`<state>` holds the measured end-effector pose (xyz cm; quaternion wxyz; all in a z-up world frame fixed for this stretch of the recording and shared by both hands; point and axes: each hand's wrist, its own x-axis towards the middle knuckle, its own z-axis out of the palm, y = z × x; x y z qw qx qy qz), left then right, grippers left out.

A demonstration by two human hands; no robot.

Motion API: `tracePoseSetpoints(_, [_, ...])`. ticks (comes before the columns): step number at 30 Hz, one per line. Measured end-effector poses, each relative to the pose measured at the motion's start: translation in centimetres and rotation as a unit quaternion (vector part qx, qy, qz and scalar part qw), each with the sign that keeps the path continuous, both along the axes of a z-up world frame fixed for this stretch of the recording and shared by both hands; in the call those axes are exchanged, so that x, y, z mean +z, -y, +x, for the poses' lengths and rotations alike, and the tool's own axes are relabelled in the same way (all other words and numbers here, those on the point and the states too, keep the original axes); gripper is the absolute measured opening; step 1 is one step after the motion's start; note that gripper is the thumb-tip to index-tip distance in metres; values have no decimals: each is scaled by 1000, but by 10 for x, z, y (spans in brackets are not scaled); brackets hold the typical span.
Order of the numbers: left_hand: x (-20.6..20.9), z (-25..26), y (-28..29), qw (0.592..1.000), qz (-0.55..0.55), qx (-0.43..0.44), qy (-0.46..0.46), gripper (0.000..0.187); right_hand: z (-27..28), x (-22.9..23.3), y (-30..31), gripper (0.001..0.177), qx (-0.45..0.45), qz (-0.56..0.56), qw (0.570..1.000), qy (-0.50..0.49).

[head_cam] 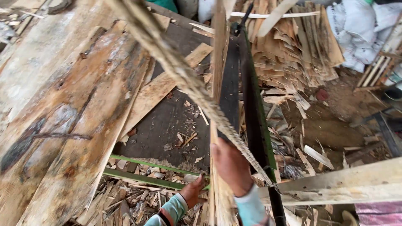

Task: Trimming and cutting wood veneers using a large manual lever-action cutter.

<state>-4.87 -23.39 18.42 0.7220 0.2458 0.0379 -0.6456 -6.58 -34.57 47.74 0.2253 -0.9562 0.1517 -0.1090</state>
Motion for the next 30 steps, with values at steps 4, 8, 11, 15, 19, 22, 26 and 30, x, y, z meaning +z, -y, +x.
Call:
tracePoseSetpoints(4, [36,0,-9,972,207,21,108,81,32,-114,-13,2,155,-108,945,266])
tracePoseSetpoints(8, [-55,6,-44,981,-9,154,-119,94,60,-215,-52,15,96,-73,992,49])
tracePoseSetpoints(11, [-191,13,-77,968,64,237,-54,85,48,-208,-73,21,99,2,994,-51])
tracePoseSetpoints(15, [-88,17,-111,925,219,311,-2,79,28,-215,-60,26,70,125,988,-58])
tracePoseSetpoints(19, [-30,29,-120,934,237,264,-30,83,-30,-260,-15,51,-28,191,977,90])
tracePoseSetpoints(22, [-89,58,-123,959,258,111,47,70,-91,-312,21,48,-183,95,972,109])
tracePoseSetpoints(26, [-223,102,-125,782,214,51,583,44,-154,-387,54,51,-288,135,947,43])
tracePoseSetpoints(30, [-224,119,-107,721,268,68,636,35,-161,-373,64,56,-329,360,873,27])
